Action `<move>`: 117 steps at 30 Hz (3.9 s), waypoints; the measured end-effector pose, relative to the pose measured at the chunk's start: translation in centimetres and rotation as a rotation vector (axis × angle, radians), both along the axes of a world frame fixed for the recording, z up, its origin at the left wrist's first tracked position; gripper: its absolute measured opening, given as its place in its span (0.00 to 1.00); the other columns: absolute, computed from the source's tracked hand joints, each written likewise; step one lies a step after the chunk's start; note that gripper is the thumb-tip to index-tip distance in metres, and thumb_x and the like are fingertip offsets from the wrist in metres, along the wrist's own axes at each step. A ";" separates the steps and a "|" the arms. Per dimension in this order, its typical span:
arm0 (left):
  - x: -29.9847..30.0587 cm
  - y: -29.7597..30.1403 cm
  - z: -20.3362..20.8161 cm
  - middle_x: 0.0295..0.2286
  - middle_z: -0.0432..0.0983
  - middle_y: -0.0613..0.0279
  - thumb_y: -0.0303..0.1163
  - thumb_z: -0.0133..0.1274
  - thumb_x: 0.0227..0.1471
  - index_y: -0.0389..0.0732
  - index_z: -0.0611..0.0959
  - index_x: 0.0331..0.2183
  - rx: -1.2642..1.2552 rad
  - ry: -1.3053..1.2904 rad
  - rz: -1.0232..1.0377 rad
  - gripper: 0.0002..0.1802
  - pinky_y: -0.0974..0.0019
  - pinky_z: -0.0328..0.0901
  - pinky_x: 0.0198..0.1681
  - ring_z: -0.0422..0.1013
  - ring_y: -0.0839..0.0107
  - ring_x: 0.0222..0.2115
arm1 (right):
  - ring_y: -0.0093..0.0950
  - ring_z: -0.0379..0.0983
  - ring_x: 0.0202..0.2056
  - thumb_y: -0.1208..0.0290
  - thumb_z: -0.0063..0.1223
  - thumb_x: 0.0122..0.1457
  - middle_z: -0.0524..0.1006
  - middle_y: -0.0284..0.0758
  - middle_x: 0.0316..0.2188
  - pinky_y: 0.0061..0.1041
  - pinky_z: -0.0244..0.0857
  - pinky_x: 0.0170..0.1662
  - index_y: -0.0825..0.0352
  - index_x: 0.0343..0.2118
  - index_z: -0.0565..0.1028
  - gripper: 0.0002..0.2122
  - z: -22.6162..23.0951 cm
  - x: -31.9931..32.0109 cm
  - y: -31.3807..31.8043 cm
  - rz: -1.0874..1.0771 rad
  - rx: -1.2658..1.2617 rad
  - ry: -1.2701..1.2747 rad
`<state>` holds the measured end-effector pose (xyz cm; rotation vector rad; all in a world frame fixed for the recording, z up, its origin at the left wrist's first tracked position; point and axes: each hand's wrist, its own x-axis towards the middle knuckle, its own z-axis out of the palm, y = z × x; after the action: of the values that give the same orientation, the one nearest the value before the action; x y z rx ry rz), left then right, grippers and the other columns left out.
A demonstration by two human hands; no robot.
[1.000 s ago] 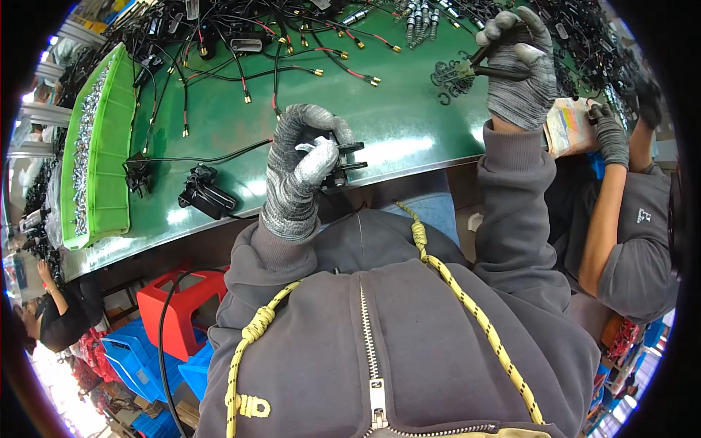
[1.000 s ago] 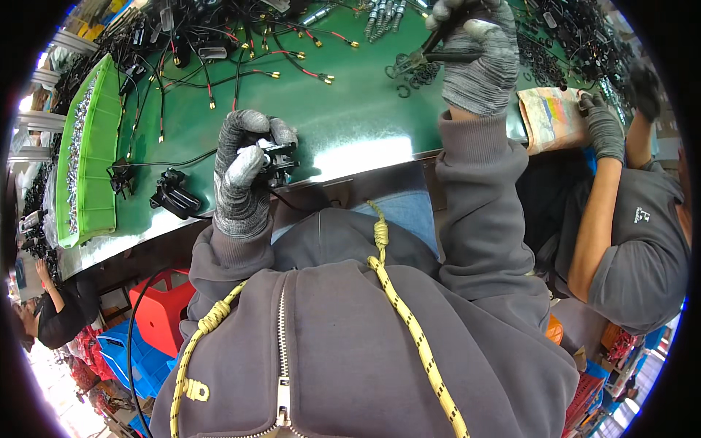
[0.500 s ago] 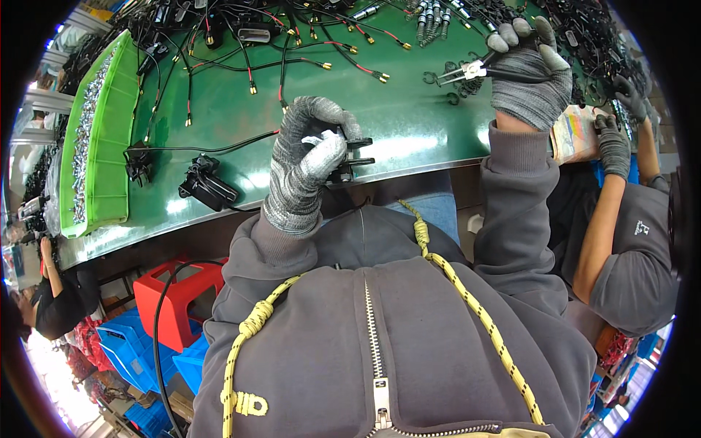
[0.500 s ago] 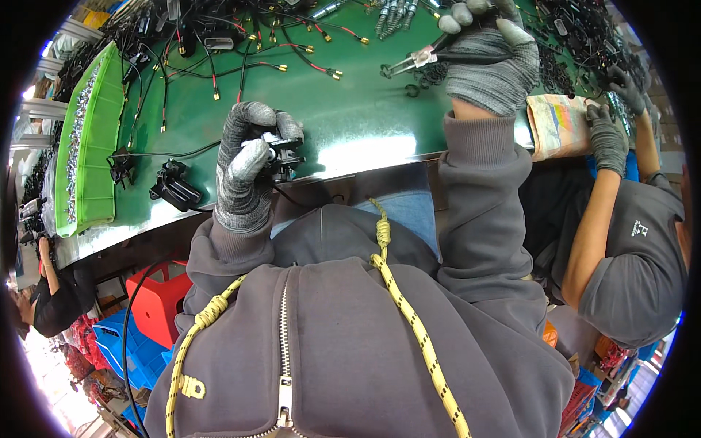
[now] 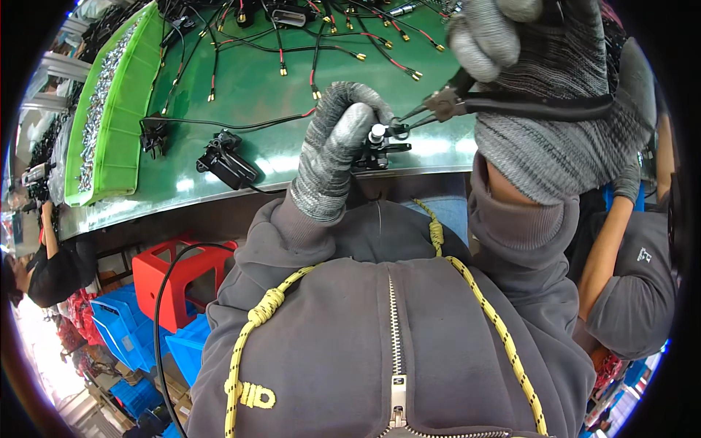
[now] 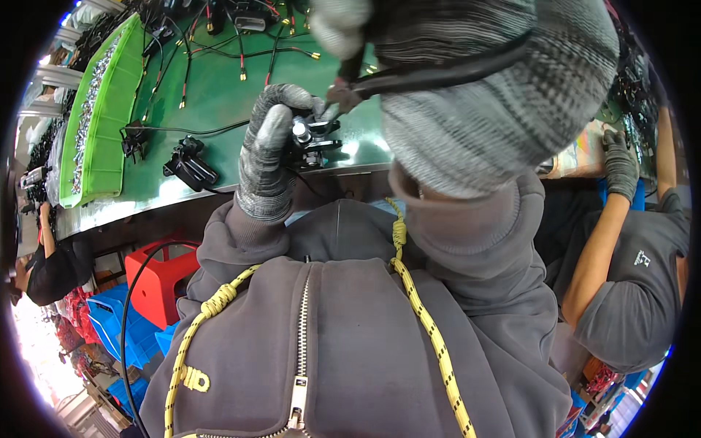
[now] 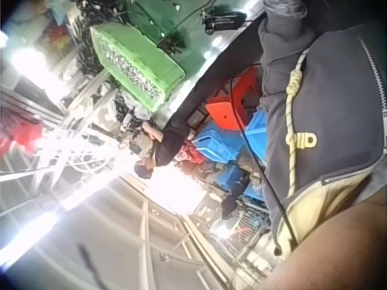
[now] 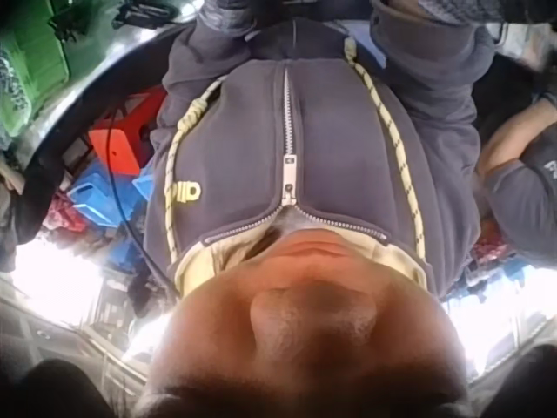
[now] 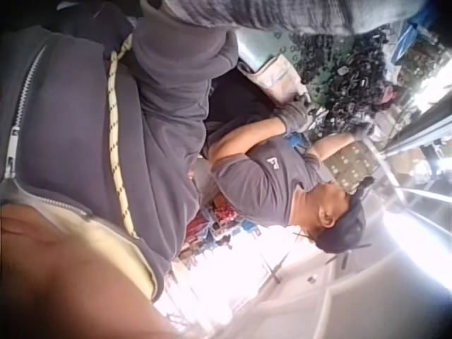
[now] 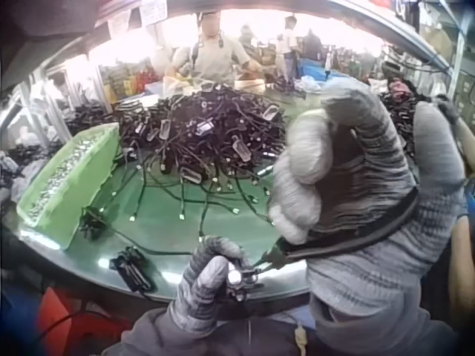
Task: Manually assembling small connectors onto wire harnesses and inspecting the components on an assembly line.
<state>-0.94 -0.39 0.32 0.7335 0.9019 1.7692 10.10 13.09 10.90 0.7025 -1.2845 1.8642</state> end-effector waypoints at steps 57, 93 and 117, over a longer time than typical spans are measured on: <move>0.4 0.7 -1.4 0.27 0.69 0.64 0.31 0.44 0.58 0.37 0.72 0.38 0.086 0.363 0.207 0.08 0.73 0.64 0.31 0.66 0.79 0.27 | 0.28 0.64 0.30 0.57 0.46 0.57 0.67 0.39 0.33 0.25 0.64 0.33 0.67 0.44 0.72 0.18 -0.7 -2.9 1.2 0.013 0.293 -0.301; -0.4 0.1 -1.5 0.32 0.64 0.68 0.23 0.51 0.51 0.41 0.68 0.47 0.080 0.269 -0.063 0.20 0.74 0.64 0.37 0.62 0.82 0.32 | 0.27 0.64 0.31 0.54 0.51 0.56 0.66 0.38 0.38 0.24 0.64 0.33 0.59 0.38 0.73 0.15 -0.8 -0.2 0.5 -0.049 0.279 -0.371; -0.3 0.4 -2.2 0.34 0.68 0.65 0.28 0.53 0.51 0.41 0.68 0.47 0.208 0.238 0.029 0.20 0.71 0.64 0.38 0.65 0.78 0.35 | 0.27 0.64 0.24 0.73 0.43 0.53 0.67 0.45 0.28 0.24 0.61 0.25 0.73 0.44 0.68 0.16 -1.4 -2.6 -5.4 -0.288 -0.053 -0.211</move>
<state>-1.27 0.02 -1.91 1.0889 0.8956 1.8457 7.53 7.70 9.49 0.2784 -1.3818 1.7599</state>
